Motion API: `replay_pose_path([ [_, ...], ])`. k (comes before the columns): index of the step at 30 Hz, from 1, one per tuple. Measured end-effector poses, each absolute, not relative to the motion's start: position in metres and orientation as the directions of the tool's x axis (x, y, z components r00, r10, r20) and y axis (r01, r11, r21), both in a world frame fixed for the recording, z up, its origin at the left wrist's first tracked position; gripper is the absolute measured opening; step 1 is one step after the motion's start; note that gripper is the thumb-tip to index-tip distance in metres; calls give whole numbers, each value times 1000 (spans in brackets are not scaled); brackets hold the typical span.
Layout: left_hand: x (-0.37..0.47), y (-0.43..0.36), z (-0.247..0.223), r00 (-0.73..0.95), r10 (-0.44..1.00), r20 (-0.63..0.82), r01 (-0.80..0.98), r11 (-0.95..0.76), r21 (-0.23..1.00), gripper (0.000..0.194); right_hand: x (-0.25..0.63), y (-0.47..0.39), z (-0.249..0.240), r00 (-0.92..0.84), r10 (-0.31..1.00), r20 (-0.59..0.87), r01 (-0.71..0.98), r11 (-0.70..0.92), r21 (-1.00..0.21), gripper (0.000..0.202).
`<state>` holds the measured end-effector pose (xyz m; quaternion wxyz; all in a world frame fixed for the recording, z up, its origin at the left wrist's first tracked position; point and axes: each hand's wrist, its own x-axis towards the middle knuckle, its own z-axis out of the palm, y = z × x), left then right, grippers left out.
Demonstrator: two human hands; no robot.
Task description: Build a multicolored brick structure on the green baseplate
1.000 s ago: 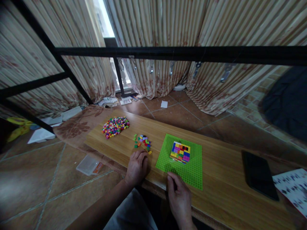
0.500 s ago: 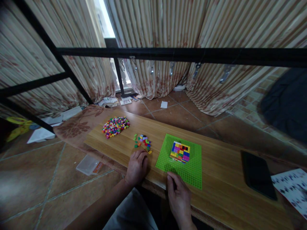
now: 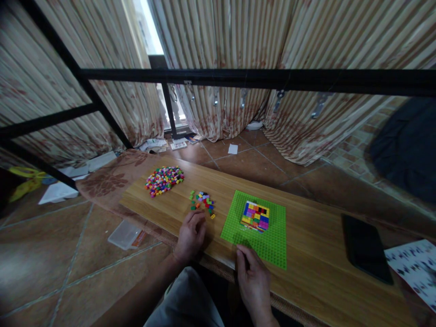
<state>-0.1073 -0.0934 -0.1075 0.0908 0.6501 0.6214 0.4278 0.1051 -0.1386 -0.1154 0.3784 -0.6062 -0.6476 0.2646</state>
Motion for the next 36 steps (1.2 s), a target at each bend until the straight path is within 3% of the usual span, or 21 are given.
replay_pose_path([
  [5,-138,-78,-103,-308,862,403,729,-57,682,20,105,-139,-117,9,982,189,595,146,-790,31],
  [13,-148,-63,-100,-214,895,392,828,-47,559,11,102,-139,-117,11,976,220,598,170,-783,31],
  [20,-135,-83,-93,-225,915,334,733,-66,677,11,98,-136,-108,70,987,145,478,95,-873,30],
  [27,-62,-100,-76,82,952,294,436,-299,849,12,97,-126,-84,149,988,28,263,-12,-965,37],
  [31,-33,-93,-62,208,923,324,359,-380,853,13,107,-118,-73,170,983,72,233,31,-972,35],
  [36,-21,-80,-53,251,910,331,361,-405,840,17,120,-105,-68,143,973,181,318,128,-939,25],
])
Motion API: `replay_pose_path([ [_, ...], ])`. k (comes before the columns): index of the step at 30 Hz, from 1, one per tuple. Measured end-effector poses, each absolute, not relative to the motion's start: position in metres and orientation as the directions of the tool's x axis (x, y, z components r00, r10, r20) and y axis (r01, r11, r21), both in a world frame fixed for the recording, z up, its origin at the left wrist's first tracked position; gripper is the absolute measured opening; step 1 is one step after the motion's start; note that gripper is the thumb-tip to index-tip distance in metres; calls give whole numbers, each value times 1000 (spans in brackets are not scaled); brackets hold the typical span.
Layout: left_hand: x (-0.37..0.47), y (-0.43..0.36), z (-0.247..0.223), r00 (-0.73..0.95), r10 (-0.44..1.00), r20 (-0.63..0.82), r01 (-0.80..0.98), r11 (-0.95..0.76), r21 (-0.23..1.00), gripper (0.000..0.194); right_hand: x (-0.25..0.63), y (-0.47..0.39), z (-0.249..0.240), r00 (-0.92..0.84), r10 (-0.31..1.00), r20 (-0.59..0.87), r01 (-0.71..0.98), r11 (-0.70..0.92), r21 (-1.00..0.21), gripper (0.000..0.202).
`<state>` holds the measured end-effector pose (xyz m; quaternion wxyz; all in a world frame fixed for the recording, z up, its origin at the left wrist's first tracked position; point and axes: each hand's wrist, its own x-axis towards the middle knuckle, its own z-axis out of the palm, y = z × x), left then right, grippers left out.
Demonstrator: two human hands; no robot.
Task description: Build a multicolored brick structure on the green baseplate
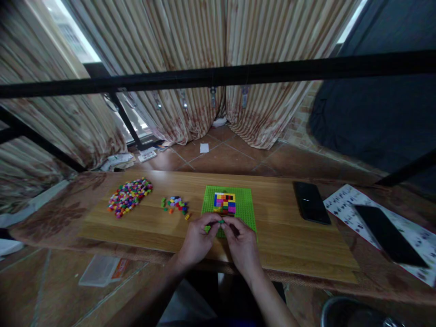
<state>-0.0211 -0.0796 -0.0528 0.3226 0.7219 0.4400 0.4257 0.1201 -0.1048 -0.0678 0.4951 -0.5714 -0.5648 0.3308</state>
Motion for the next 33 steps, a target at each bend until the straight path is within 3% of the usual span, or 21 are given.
replay_pose_path([
  [7,-16,-58,-58,312,861,401,542,-508,670,18,125,-86,-60,143,914,380,546,247,-800,21],
  [13,-12,-43,-64,354,792,498,636,-594,493,14,129,-82,-65,293,869,400,527,202,-825,25],
  [27,-3,-43,-73,266,753,602,627,-609,485,13,131,-69,-71,390,898,205,368,52,-928,33],
  [33,-1,-42,-72,273,767,580,623,-601,501,14,125,-61,-71,450,886,114,387,-78,-919,33],
])
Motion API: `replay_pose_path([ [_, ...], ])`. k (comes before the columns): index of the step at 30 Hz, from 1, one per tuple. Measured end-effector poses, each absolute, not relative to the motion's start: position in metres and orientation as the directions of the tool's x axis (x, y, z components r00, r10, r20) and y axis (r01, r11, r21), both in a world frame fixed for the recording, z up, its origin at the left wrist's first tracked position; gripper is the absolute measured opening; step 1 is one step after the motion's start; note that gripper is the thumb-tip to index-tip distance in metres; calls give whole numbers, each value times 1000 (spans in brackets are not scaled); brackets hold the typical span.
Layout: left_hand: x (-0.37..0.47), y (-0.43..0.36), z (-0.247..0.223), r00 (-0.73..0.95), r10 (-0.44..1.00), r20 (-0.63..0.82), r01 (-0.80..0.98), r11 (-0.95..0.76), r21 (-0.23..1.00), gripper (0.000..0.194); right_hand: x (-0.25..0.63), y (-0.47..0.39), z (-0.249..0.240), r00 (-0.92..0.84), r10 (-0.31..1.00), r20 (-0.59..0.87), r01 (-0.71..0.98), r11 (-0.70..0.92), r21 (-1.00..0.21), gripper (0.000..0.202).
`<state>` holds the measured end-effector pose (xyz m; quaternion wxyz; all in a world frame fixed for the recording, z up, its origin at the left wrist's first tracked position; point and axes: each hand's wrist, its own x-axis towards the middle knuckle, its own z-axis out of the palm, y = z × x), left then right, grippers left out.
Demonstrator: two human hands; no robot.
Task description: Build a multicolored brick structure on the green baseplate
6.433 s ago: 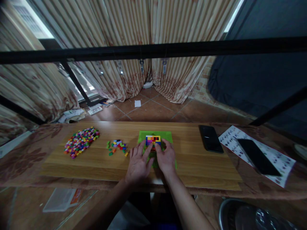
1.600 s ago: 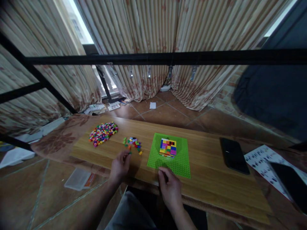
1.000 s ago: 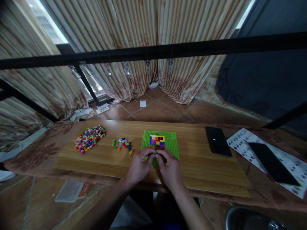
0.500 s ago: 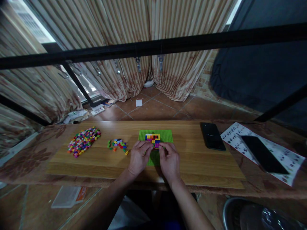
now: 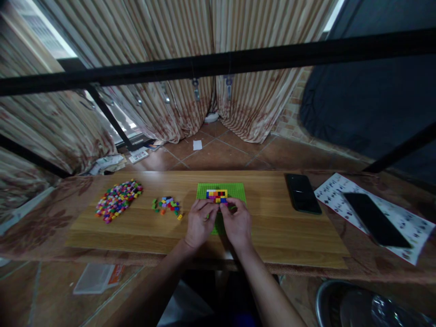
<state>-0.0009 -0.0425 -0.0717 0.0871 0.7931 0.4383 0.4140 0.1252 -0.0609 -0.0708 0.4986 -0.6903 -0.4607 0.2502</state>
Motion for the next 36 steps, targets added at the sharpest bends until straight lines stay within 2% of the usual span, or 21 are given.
replay_pose_path([
  [7,1,-42,-75,232,787,571,603,-577,551,14,123,-58,-71,458,880,130,414,-81,-907,30],
  [14,4,-39,-82,223,779,586,605,-582,543,15,124,-57,-73,442,881,169,458,-60,-887,33],
  [18,1,-43,-80,250,798,549,609,-570,551,16,127,-61,-75,403,901,162,385,-6,-923,37],
  [22,-11,-54,-72,229,823,519,589,-542,599,32,134,-72,-81,440,889,130,292,-4,-957,41],
  [24,-21,-62,-69,186,844,504,605,-502,617,33,139,-79,-86,468,874,132,286,-8,-958,41],
  [31,-70,-83,-83,51,871,489,693,-383,611,29,171,-98,-112,483,861,159,399,-55,-915,40],
  [36,-105,-87,-100,-83,895,439,745,-237,624,23,188,-103,-122,448,862,236,573,-75,-816,44],
])
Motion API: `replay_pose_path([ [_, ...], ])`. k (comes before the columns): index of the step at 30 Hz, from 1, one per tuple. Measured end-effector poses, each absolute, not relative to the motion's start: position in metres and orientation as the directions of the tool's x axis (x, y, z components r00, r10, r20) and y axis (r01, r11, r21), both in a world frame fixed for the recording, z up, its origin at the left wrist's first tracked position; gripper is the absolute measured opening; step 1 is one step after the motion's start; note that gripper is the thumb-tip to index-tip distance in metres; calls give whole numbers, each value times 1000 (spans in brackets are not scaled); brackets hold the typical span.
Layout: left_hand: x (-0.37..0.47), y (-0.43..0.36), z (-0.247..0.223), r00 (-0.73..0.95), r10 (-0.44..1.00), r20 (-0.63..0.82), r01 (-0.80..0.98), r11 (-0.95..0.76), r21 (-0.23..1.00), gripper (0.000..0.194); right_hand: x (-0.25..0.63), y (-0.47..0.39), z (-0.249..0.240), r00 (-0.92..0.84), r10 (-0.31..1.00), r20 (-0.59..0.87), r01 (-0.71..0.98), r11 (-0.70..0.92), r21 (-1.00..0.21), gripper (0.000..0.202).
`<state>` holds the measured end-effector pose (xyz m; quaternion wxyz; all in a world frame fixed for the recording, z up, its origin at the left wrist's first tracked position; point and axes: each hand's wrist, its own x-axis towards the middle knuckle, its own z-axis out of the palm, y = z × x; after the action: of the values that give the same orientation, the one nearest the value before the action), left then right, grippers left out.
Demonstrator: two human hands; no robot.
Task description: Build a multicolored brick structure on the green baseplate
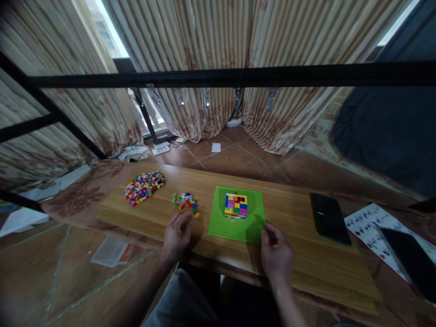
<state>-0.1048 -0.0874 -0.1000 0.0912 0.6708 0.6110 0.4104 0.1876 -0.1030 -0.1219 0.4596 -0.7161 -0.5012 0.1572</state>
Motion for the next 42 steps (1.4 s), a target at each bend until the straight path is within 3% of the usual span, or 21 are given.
replay_pose_path([
  [7,-112,-80,-104,-127,905,406,807,-144,573,26,182,-105,-121,373,862,343,754,-67,-653,50],
  [13,-104,-67,-100,-122,909,399,823,-132,552,22,181,-106,-123,349,864,362,794,-68,-604,53],
  [32,-101,-65,-106,-151,896,417,812,-128,570,9,178,-111,-118,337,880,336,796,-76,-600,49],
  [42,-102,-63,-113,-167,869,466,793,-163,587,31,179,-111,-118,332,879,342,794,-65,-604,49],
])
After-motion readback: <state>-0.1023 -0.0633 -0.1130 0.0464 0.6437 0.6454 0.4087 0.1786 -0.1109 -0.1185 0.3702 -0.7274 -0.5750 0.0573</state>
